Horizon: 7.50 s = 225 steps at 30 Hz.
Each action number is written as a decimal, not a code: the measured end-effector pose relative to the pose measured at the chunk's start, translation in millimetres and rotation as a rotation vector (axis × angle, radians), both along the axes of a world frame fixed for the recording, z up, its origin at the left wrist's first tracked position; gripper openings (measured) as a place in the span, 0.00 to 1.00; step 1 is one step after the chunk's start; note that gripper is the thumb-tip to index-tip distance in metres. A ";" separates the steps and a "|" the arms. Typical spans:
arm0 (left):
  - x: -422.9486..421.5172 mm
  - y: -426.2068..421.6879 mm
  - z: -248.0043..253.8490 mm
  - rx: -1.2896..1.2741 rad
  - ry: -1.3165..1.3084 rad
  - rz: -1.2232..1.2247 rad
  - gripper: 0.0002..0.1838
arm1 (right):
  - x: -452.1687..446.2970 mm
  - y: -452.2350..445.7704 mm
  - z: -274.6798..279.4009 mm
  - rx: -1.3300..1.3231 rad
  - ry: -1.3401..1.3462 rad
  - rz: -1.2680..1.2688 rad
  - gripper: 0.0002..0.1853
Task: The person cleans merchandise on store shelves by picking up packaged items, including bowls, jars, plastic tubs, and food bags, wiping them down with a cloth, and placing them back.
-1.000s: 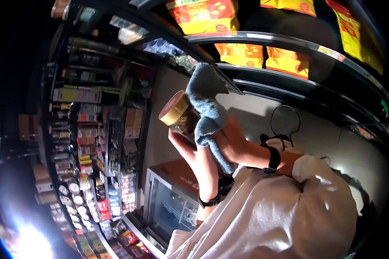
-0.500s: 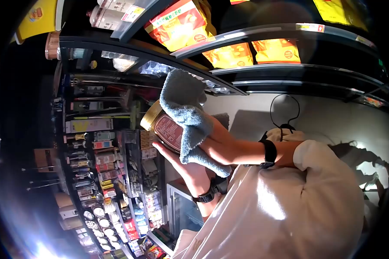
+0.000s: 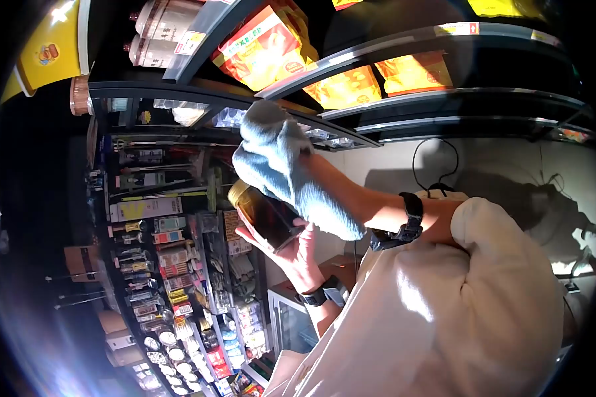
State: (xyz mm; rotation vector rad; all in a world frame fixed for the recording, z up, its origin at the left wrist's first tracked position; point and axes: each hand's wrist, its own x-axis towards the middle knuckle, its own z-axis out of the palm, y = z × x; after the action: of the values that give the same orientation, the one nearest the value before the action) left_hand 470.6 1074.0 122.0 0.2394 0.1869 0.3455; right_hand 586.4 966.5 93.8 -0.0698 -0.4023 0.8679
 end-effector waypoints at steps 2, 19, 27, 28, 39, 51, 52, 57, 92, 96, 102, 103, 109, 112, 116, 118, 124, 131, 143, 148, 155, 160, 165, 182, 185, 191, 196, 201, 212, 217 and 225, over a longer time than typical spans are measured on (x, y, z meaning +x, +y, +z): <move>-4.1 5.1 -9.0 0.098 0.073 -0.008 0.37 | 6.5 6.8 -12.9 0.140 0.109 0.042 0.31; 7.0 -26.0 21.4 0.665 0.364 0.291 0.33 | -31.2 -13.2 11.1 -0.438 -0.172 -0.072 0.17; 19.7 -64.8 33.3 1.712 0.626 0.547 0.30 | -32.6 -22.4 11.5 -0.571 -0.011 -0.011 0.22; 19.7 -73.4 37.7 1.799 0.709 0.563 0.31 | -36.9 -21.6 10.8 -0.571 -0.014 -0.013 0.22; 49.4 -66.9 41.1 1.484 0.656 0.199 0.33 | -18.1 -22.0 -23.1 -0.726 -0.108 -0.563 0.13; 138.2 -83.5 109.9 1.907 -0.185 0.253 0.46 | 14.8 -104.3 -34.9 -1.101 -0.621 -0.979 0.09; 151.4 -87.9 123.8 1.955 -0.277 0.310 0.49 | 12.0 -118.0 -34.3 -1.393 -0.762 -0.785 0.11; 237.8 -95.6 173.7 2.000 -0.697 0.744 0.51 | -7.5 -147.0 -63.8 -1.332 -0.656 -0.907 0.13; 378.8 -153.2 174.1 2.094 -0.346 0.939 0.33 | 62.3 -212.0 -63.9 -1.341 -0.385 -0.809 0.14; 377.5 -156.5 176.0 2.149 -0.287 0.996 0.33 | 67.5 -216.2 -73.3 -1.431 -0.412 -0.714 0.15; 379.1 -158.7 176.4 2.061 -0.144 0.864 0.35 | 92.5 -232.3 -80.4 -0.990 -0.128 -0.501 0.22; 383.2 -159.4 172.7 2.095 -0.126 1.032 0.26 | 99.4 -237.1 -80.7 -0.820 -0.062 -0.435 0.24; 394.8 -154.6 168.4 2.021 -0.090 1.002 0.34 | 148.7 -278.7 -60.1 -0.450 0.061 -0.560 0.25; 387.9 -156.0 169.8 2.030 -0.056 0.968 0.40 | 175.9 -303.1 -75.4 -0.486 -0.004 -0.775 0.26; 389.1 -158.8 165.9 2.048 -0.046 1.056 0.35 | 191.6 -346.5 -68.8 -0.308 -0.067 -0.948 0.26; 391.6 -155.6 166.4 2.087 -0.173 1.107 0.30 | 215.4 -369.6 -91.1 -0.690 -0.406 -0.992 0.25; 363.2 -174.7 157.4 1.703 -0.025 1.570 0.21 | 229.0 -423.8 -100.5 -0.849 -0.277 -0.972 0.21; 321.3 -361.3 155.3 1.580 0.013 1.152 0.27 | 231.1 -500.0 -51.0 -0.729 -0.311 -0.423 0.20; 386.9 -454.4 199.2 1.832 0.161 1.101 0.62 | 229.6 -545.6 -12.0 -0.714 -0.723 -0.450 0.15; 405.0 -451.6 204.0 1.798 0.247 1.001 0.60 | 215.2 -559.6 -6.0 -0.674 -0.364 -0.337 0.18; 389.8 -470.2 191.9 1.888 0.326 1.245 0.55 | 212.9 -597.5 3.3 -0.613 -0.168 -0.273 0.22; 372.6 -506.1 188.5 1.978 0.100 1.531 0.44 | 208.6 -622.1 17.6 -0.598 -0.032 -0.254 0.25; 373.0 -543.9 210.4 2.114 -0.257 1.285 0.27 | 218.6 -655.7 -15.0 -0.479 -0.053 -0.304 0.33; 394.1 -520.7 248.8 2.427 -0.346 1.464 0.11 | 193.8 -673.9 -29.7 -0.311 0.004 -0.418 0.33; 378.8 -527.4 245.8 2.337 -0.420 1.391 0.10 | 193.1 -677.8 -32.8 -0.270 0.018 -0.443 0.33; 371.4 -531.6 223.7 2.140 -0.415 1.102 0.17 | 188.3 -670.7 -39.0 -0.218 0.015 -0.429 0.33; 368.2 -539.8 210.4 2.072 -0.304 0.985 0.37 | 184.5 -660.5 -40.3 -0.271 0.019 -0.422 0.31; 372.6 -527.2 207.9 2.345 -0.301 1.212 0.51 | 184.2 -664.5 -38.9 -0.316 0.011 -0.418 0.29; 356.1 -524.0 223.7 2.469 -0.349 1.329 0.43 | 191.7 -678.3 -41.3 -0.478 -0.115 -0.383 0.24; 321.4 -523.0 197.9 2.442 -0.342 1.275 0.48 | 189.4 -678.0 -52.2 -0.449 -0.119 -0.409 0.22; 259.1 -560.6 112.1 2.046 -0.655 1.164 0.62 | 176.5 -692.3 -18.6 -0.124 0.244 -0.526 0.23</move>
State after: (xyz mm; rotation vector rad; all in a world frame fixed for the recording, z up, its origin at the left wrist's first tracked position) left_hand 729.7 513.4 234.1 2.0335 -0.8311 1.6816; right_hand 763.0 274.2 75.1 -0.1739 -0.0896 0.3732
